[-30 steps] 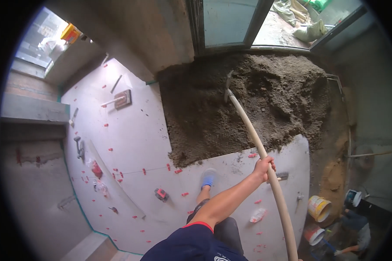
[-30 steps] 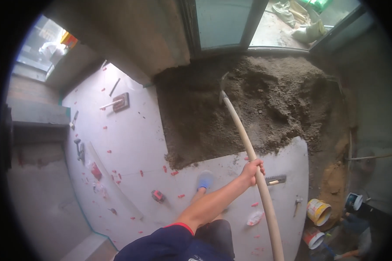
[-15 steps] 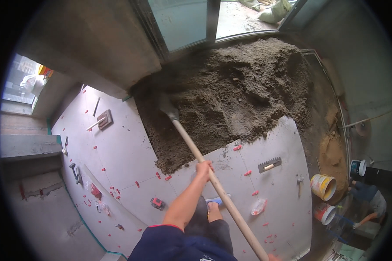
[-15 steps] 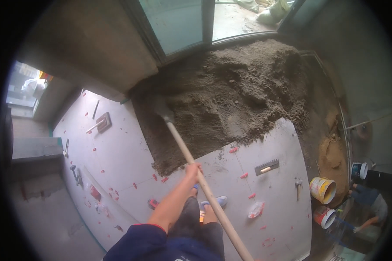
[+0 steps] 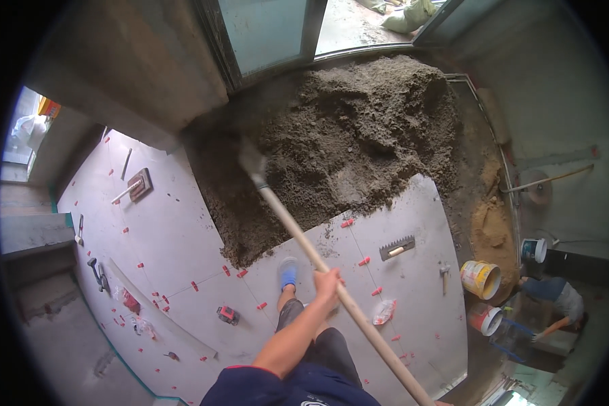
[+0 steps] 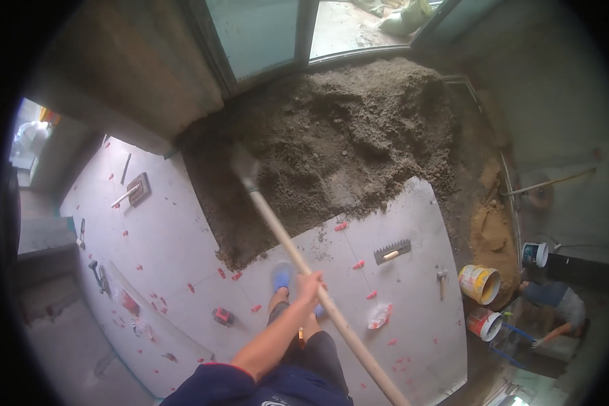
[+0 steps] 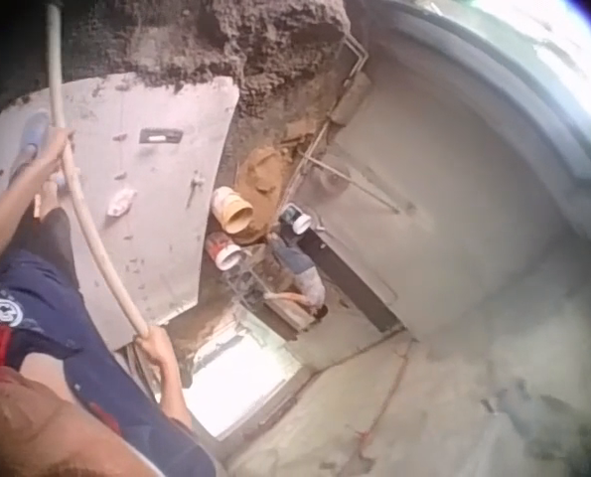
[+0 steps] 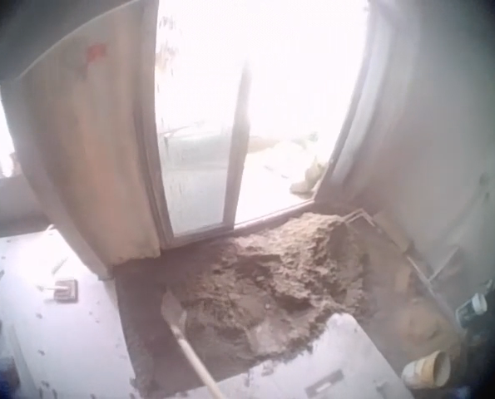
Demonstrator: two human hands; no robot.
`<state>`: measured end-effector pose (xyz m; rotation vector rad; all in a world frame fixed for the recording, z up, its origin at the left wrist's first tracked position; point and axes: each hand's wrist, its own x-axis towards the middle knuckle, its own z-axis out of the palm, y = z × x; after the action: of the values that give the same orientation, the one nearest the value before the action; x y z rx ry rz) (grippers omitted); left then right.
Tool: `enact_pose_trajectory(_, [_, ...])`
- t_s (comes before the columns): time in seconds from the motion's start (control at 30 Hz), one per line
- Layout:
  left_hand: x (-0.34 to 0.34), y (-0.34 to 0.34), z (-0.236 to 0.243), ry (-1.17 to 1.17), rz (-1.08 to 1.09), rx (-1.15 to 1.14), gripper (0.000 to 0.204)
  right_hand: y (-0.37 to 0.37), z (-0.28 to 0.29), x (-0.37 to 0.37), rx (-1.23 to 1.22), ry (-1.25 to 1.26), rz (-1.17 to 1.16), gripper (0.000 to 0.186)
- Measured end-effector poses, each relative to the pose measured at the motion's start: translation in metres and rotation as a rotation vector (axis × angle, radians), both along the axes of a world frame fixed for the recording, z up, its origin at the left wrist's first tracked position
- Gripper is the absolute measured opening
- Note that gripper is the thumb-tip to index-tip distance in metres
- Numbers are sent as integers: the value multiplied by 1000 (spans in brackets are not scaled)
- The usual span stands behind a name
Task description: The person prepares the floor by spreading and leveling a sand and cement mixture using a notched trowel, shovel, and long straightedge. They then position a laser level and check the alignment of large white tiles.
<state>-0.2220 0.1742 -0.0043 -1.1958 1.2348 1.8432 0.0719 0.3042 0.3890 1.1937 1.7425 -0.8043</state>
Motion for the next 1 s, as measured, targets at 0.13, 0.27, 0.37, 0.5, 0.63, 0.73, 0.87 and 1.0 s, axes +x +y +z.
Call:
enact_pose_trajectory(0.13, [-20, -48, -25, -109, 2, -136, 12, -4, -18, -56, -17, -259, 231, 38])
enact_pose_trajectory(0.27, [3, -21, -29, -195, -78, -144, 9, -21, 10, -71, 82, -276, 256, 34])
enact_pose_trajectory(0.37, [16, 0, -27, -179, -101, -118, 9, -36, 31, -63, 117, -245, 92, 31])
enact_pose_trajectory(0.5, [21, 36, 4, -146, -231, -162, 8, -64, 56, -62, 165, -245, -61, 31])
enact_pose_trajectory(0.63, [0, 42, 30, -167, -301, -52, 12, -74, 67, -78, 246, -280, 13, 31])
enact_pose_trajectory(0.73, [-8, 28, 34, -197, -334, 73, 21, -69, 71, -74, 225, -247, 38, 31])
enact_pose_trajectory(0.87, [24, 8, 33, -63, -278, 76, 34, -40, 78, -52, 126, -213, 53, 31])
enact_pose_trajectory(1.0, [37, -23, 40, -24, -91, -96, 15, -1, 72, -39, -3, -162, 108, 31])
